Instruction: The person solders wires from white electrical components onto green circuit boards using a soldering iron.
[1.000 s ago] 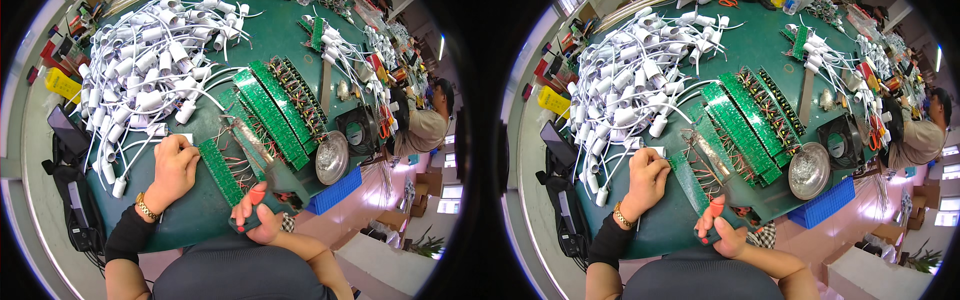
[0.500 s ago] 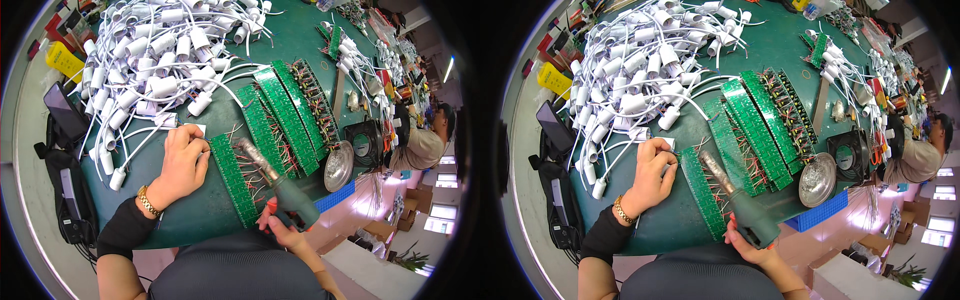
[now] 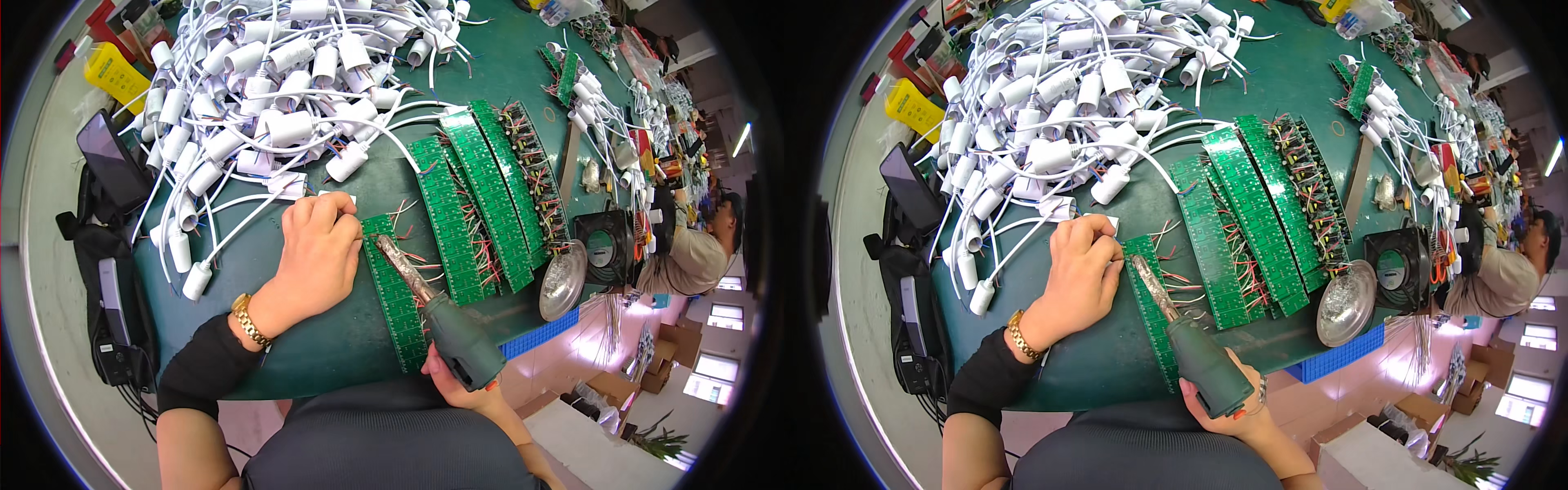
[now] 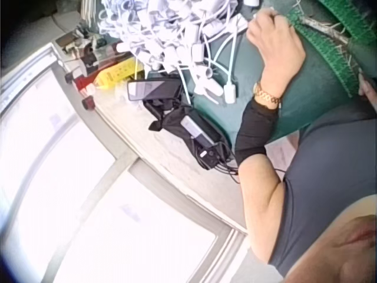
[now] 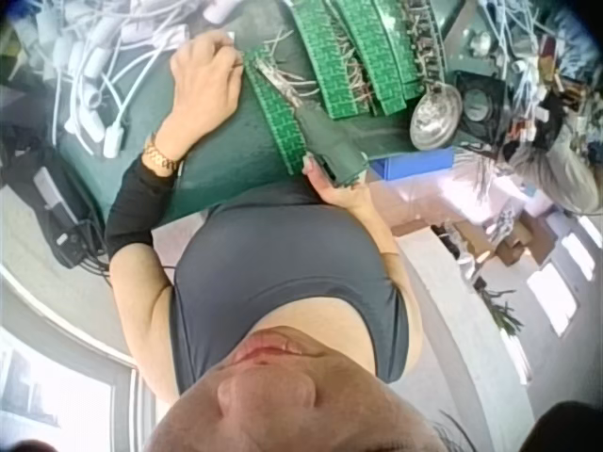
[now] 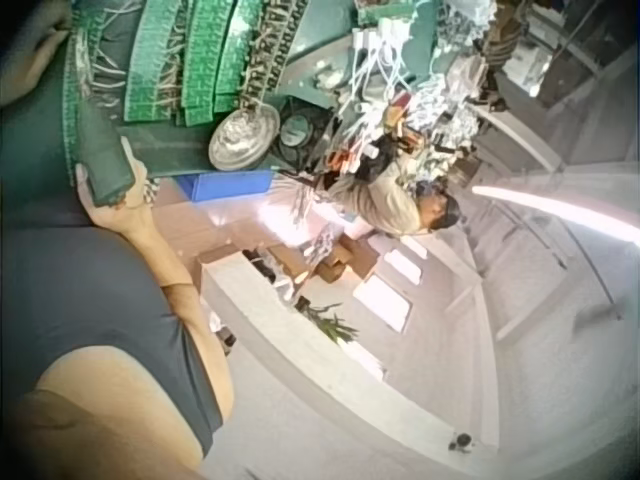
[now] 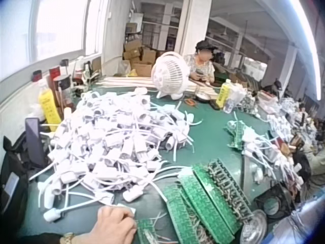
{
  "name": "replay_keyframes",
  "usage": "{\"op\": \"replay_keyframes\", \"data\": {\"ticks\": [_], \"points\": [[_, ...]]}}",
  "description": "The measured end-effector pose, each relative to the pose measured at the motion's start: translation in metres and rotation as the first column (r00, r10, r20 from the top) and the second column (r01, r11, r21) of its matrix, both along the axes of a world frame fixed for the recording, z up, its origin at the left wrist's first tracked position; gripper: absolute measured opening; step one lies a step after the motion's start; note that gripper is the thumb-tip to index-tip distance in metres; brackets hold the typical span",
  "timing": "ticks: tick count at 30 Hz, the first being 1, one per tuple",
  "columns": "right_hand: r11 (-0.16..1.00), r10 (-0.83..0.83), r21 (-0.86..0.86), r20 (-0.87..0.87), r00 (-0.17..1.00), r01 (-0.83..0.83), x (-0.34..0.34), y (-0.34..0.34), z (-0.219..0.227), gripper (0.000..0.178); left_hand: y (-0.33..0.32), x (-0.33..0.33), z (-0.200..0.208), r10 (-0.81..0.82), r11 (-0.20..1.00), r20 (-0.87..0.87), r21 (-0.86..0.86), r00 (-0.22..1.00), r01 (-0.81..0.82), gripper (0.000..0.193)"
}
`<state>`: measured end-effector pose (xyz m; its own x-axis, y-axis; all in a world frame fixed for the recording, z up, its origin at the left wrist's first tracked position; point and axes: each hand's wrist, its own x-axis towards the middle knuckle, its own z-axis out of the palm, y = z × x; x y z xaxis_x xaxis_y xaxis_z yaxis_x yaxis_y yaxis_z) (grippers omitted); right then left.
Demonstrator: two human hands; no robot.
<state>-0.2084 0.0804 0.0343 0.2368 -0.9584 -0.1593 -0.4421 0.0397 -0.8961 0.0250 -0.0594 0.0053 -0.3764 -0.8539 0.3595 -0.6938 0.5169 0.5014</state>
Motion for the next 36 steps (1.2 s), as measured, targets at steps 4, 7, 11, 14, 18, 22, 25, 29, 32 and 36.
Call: {"op": "replay_keyframes", "data": {"ticks": [4, 7, 11, 14, 18, 22, 25, 29, 32, 36], "points": [[1.0, 0.001, 0.03, 0.026, 1.0, -0.002, 0.0, 0.001, -0.001, 0.008, 0.001, 0.0, 0.0, 0.001, 1.0, 0.003, -0.001, 1.0, -0.001, 0.021], [0.998, -0.02, 0.056, 0.034, 0.999, 0.018, 0.002, 0.0, 0.001, 0.007, 0.001, 0.0, 0.0, 0.0, 1.0, 0.008, 0.001, 1.0, 0.0, 0.021], [0.997, -0.044, 0.061, 0.013, 0.999, 0.043, 0.004, -0.002, 0.004, 0.004, 0.001, 0.0, 0.002, -0.006, 1.0, 0.011, -0.003, 1.0, 0.006, 0.02], [0.998, -0.033, 0.049, 0.034, 0.999, 0.031, 0.003, -0.003, 0.001, 0.004, 0.001, 0.001, 0.003, -0.009, 1.0, 0.016, -0.014, 1.0, 0.009, 0.02], [0.995, -0.088, 0.06, 0.065, 0.994, 0.084, 0.003, -0.004, 0.003, 0.005, -0.001, 0.0, -0.001, -0.01, 1.0, 0.008, -0.023, 1.0, 0.011, 0.019], [0.981, -0.133, 0.162, 0.142, 0.981, 0.109, 0.002, -0.001, 0.007, 0.013, 0.0, 0.0, -0.002, -0.003, 1.0, 0.024, -0.023, 1.0, 0.004, 0.018], [0.943, -0.263, 0.278, 0.296, 0.918, 0.18, 0.004, 0.006, 0.007, 0.022, 0.0, 0.001, 0.0, -0.006, 1.0, 0.021, -0.021, 1.0, 0.007, 0.02], [0.928, -0.362, 0.266, 0.483, 0.798, 0.26, 0.008, 0.005, 0.005, 0.023, 0.0, 0.001, -0.001, -0.015, 1.0, 0.016, -0.012, 1.0, 0.015, 0.02], [0.927, -0.358, 0.284, 0.47, 0.807, 0.246, 0.007, 0.007, 0.005, 0.024, 0.0, 0.002, -0.001, -0.014, 1.0, 0.011, -0.021, 1.0, 0.015, 0.02], [0.943, -0.314, 0.251, 0.461, 0.83, 0.218, 0.003, 0.007, 0.001, 0.026, 0.0, 0.002, -0.001, -0.015, 1.0, 0.01, -0.022, 1.0, 0.015, 0.02]]}}
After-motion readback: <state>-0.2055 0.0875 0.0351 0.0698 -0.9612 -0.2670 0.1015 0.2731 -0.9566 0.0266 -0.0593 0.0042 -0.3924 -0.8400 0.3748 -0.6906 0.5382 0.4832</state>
